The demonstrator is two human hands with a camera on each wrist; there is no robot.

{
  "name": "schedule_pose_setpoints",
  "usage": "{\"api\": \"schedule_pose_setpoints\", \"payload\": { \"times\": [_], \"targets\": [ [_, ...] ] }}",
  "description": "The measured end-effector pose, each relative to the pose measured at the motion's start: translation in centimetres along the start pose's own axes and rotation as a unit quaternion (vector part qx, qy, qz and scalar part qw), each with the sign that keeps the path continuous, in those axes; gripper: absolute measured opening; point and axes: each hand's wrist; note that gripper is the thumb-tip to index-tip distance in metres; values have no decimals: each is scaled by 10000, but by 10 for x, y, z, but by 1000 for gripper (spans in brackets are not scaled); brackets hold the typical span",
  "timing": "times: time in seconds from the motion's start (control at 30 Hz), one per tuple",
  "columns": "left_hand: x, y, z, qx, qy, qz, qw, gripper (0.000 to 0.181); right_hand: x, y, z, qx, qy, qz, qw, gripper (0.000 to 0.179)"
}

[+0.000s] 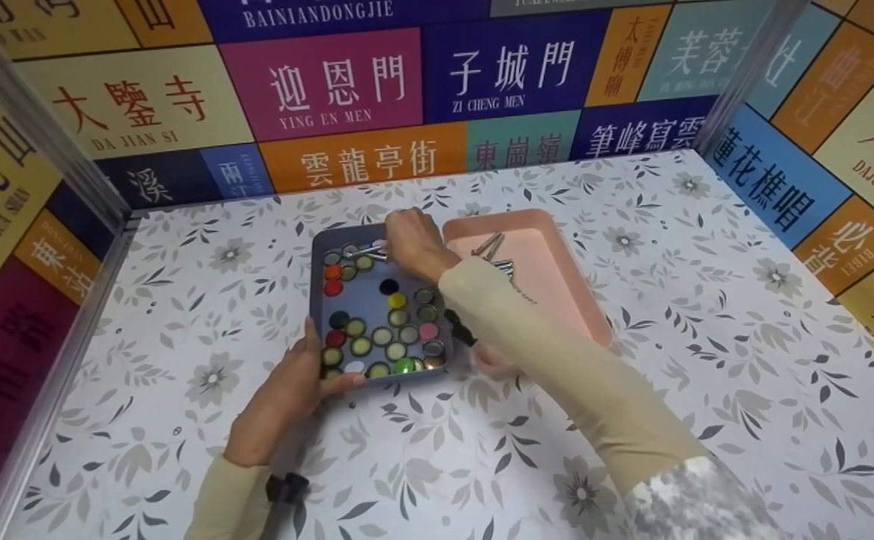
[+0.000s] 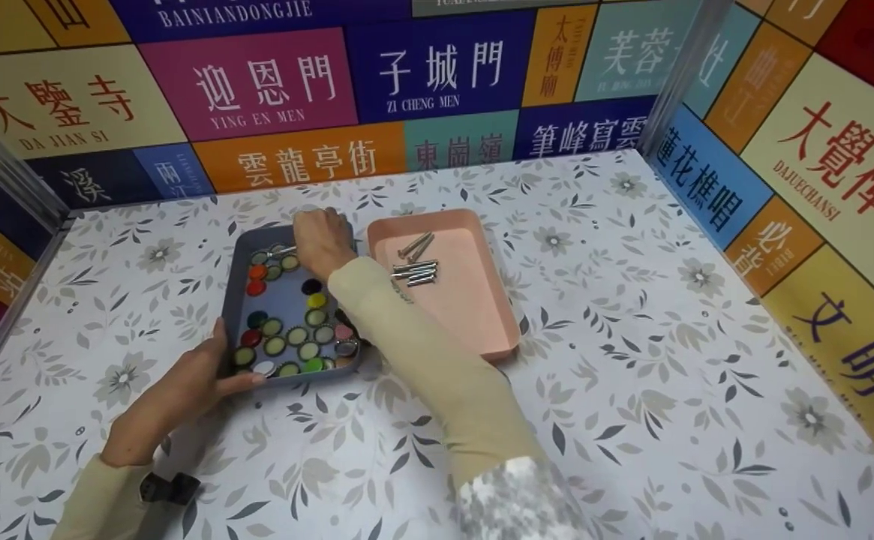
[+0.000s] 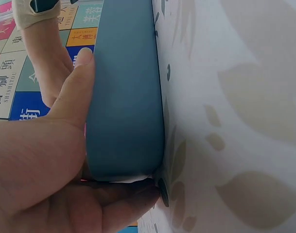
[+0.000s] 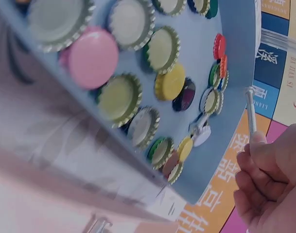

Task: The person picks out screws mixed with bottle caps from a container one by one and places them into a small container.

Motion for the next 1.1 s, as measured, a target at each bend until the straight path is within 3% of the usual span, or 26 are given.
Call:
{"api": "schedule_pose_setpoints", "payload": {
  "times": [0.17, 0.43, 0.63, 0.73, 0.83, 1.1],
  "targets": [
    [0, 1, 1, -48, 55, 65, 10000, 125, 13, 3, 5, -47, 242, -266, 9993, 16],
    [-3, 0, -1, -58, -19, 14, 10000, 124, 28, 6, 11, -200, 387, -377, 9983, 16],
    [-3, -1, -1, -78, 74, 28, 9999, 125, 38, 7, 19, -338, 28, -1032, 9941, 15],
    [-3, 0, -1, -74, 38, -6, 10000, 126, 43, 7, 26, -338, -290, -1486, 9879, 14],
    [-4, 0, -1, -56, -72, -25, 10000, 126, 50, 6, 32, -322, -365, -1745, 9835, 14],
    [-4, 0, 2, 37, -151, -29, 9999, 124, 71, 8, 40, -257, -296, -1707, 9845, 17]
  ]
}}
Point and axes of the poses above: each hand's wrist, its own z-axis away from the middle knuckle, its own y-axis out of the back of the hand, x = y × z, and after that the axes turned 1 degree about -x, right-handed
